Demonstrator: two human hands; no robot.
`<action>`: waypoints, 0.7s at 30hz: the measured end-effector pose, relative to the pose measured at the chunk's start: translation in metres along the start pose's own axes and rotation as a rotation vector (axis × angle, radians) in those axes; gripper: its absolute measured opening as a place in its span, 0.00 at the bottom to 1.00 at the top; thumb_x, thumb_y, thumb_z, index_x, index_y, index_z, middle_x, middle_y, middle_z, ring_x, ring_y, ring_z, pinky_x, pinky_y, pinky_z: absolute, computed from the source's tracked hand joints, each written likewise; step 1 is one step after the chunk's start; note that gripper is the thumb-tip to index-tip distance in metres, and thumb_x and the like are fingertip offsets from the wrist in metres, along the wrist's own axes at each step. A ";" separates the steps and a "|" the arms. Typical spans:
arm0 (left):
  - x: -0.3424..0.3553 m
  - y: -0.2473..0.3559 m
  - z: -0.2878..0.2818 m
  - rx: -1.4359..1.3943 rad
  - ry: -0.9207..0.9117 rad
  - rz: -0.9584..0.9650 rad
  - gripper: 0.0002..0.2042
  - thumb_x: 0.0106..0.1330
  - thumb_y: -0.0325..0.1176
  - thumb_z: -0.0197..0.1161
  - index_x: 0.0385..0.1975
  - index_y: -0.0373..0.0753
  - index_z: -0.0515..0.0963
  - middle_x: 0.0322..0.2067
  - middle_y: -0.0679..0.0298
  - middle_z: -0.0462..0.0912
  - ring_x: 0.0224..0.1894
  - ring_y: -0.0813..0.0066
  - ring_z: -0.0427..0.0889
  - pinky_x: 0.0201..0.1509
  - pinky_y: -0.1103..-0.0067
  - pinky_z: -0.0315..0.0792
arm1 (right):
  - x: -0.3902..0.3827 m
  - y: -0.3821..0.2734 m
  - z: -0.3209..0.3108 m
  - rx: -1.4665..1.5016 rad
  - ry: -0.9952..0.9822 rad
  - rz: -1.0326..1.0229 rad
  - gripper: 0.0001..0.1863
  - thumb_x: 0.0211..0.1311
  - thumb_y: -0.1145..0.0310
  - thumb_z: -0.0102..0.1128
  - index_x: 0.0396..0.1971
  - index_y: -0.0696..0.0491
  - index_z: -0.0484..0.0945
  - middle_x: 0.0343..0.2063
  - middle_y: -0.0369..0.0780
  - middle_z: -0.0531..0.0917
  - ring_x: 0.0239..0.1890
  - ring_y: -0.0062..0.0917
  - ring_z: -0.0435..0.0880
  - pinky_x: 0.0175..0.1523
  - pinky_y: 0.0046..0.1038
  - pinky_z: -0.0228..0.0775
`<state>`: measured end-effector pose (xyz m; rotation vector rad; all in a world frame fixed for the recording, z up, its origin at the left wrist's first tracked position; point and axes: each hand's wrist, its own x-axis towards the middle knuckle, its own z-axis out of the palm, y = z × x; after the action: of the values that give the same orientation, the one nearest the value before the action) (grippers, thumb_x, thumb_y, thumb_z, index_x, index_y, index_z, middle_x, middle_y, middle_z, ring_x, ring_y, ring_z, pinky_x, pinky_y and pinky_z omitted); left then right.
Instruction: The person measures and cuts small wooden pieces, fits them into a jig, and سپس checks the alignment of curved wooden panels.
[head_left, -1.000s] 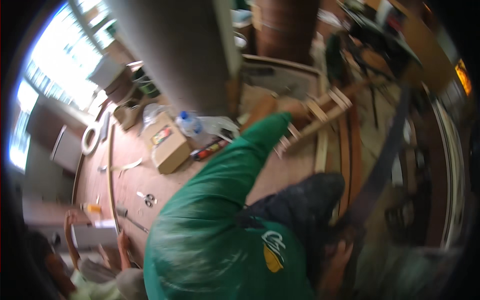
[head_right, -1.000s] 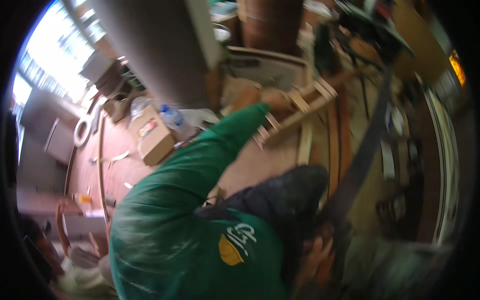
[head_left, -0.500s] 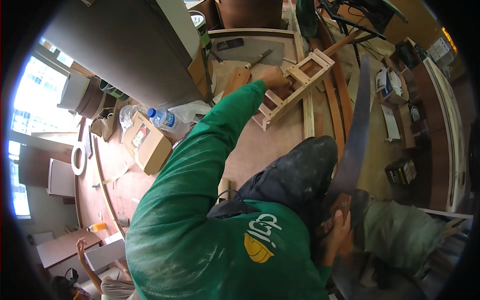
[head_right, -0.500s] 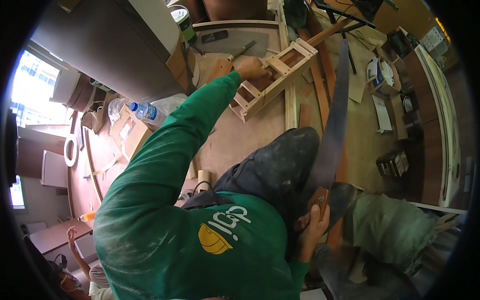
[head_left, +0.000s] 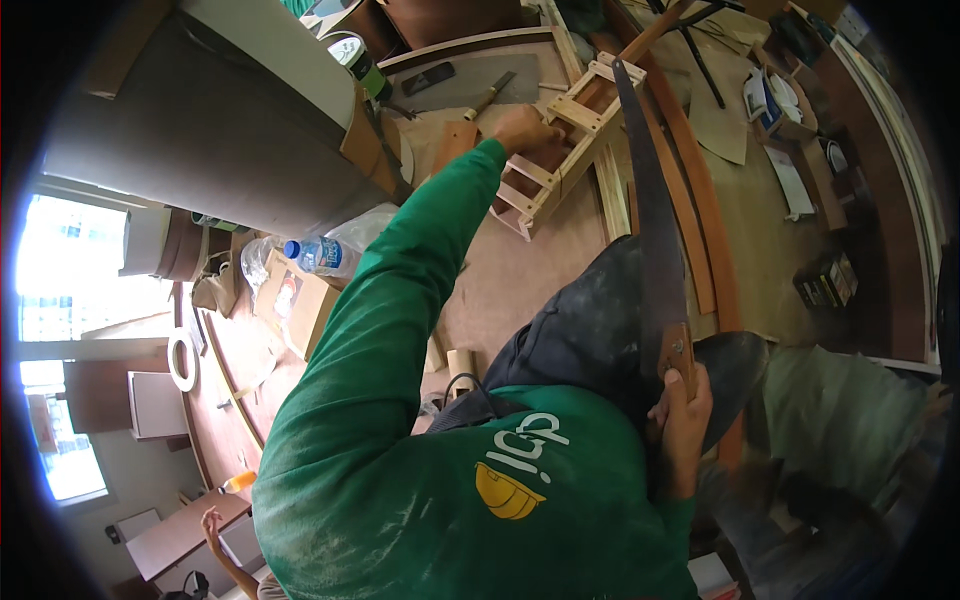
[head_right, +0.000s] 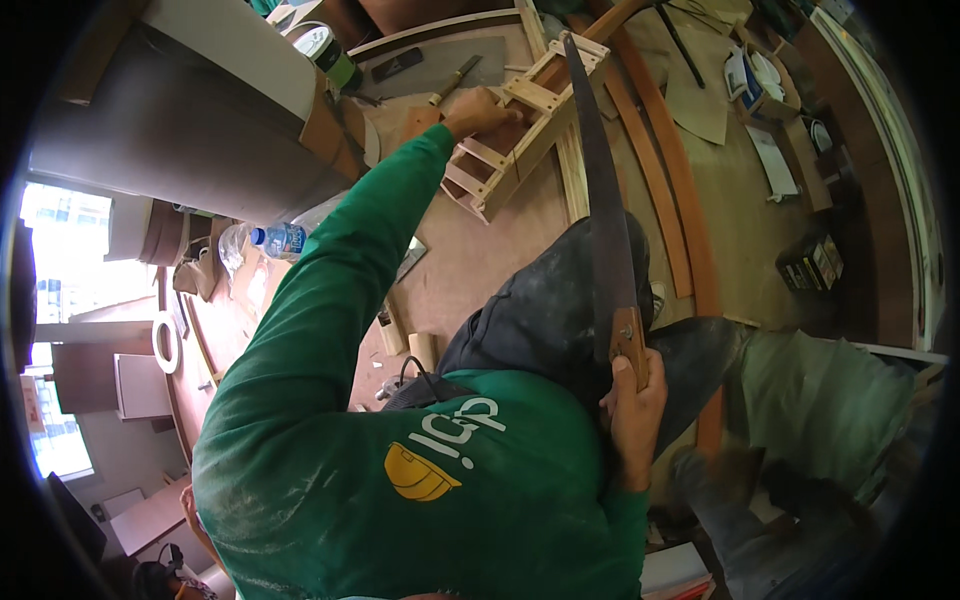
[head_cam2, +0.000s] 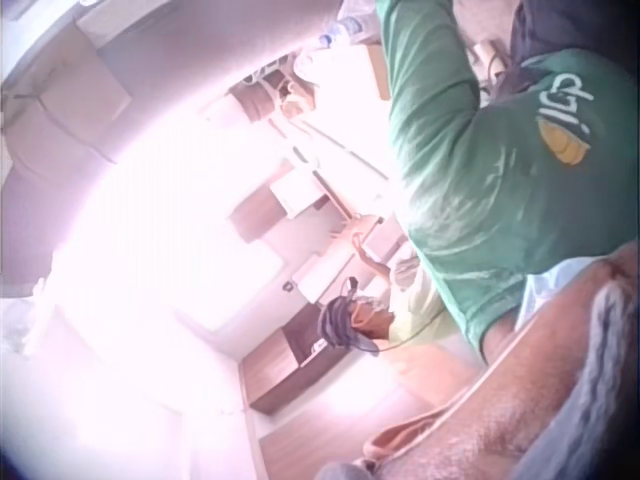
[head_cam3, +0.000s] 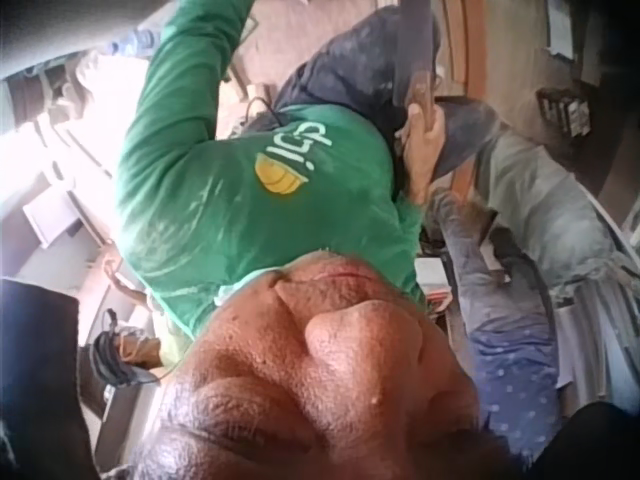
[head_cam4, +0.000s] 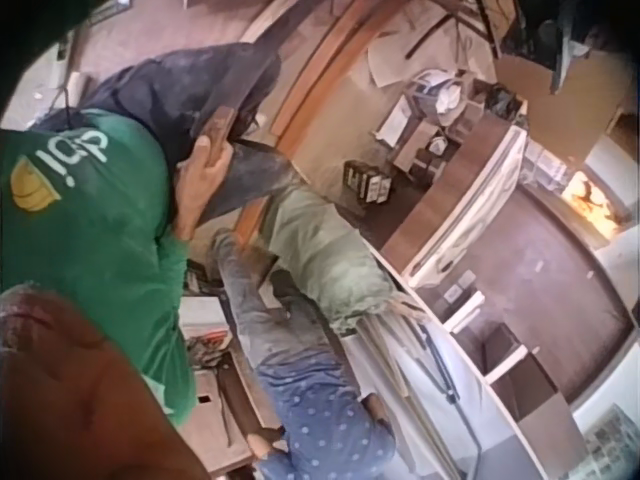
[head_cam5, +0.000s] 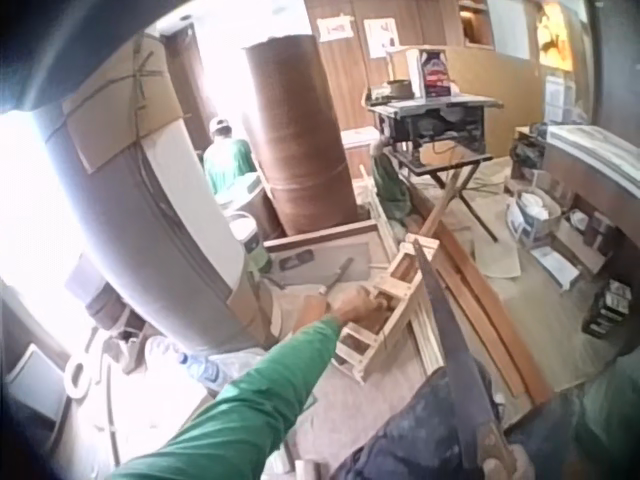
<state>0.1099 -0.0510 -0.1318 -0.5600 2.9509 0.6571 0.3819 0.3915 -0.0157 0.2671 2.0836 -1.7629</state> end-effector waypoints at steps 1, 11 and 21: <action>0.001 0.006 -0.001 -0.003 -0.011 0.020 0.35 0.54 0.66 0.73 0.38 0.33 0.89 0.39 0.47 0.90 0.43 0.52 0.90 0.49 0.63 0.81 | 0.001 0.000 0.000 0.003 -0.001 0.002 0.16 0.74 0.59 0.59 0.47 0.56 0.75 0.18 0.30 0.69 0.17 0.12 0.66 0.26 0.22 0.67; 0.002 0.021 -0.002 -0.008 -0.106 0.047 0.38 0.57 0.62 0.73 0.47 0.26 0.84 0.48 0.40 0.87 0.50 0.45 0.87 0.54 0.61 0.80 | -0.009 0.004 0.008 0.073 0.061 0.053 0.15 0.73 0.60 0.59 0.48 0.57 0.75 0.19 0.30 0.69 0.16 0.12 0.66 0.26 0.23 0.67; -0.009 0.002 -0.005 -0.216 -0.354 0.148 0.27 0.60 0.52 0.72 0.45 0.30 0.85 0.42 0.42 0.87 0.46 0.48 0.88 0.50 0.61 0.77 | -0.005 0.001 0.005 0.014 0.170 0.070 0.18 0.72 0.58 0.63 0.49 0.56 0.75 0.24 0.31 0.72 0.18 0.11 0.67 0.26 0.21 0.66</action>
<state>0.1172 -0.0486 -0.1251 -0.2084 2.6217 0.9844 0.3880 0.3870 -0.0147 0.5038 2.1494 -1.7688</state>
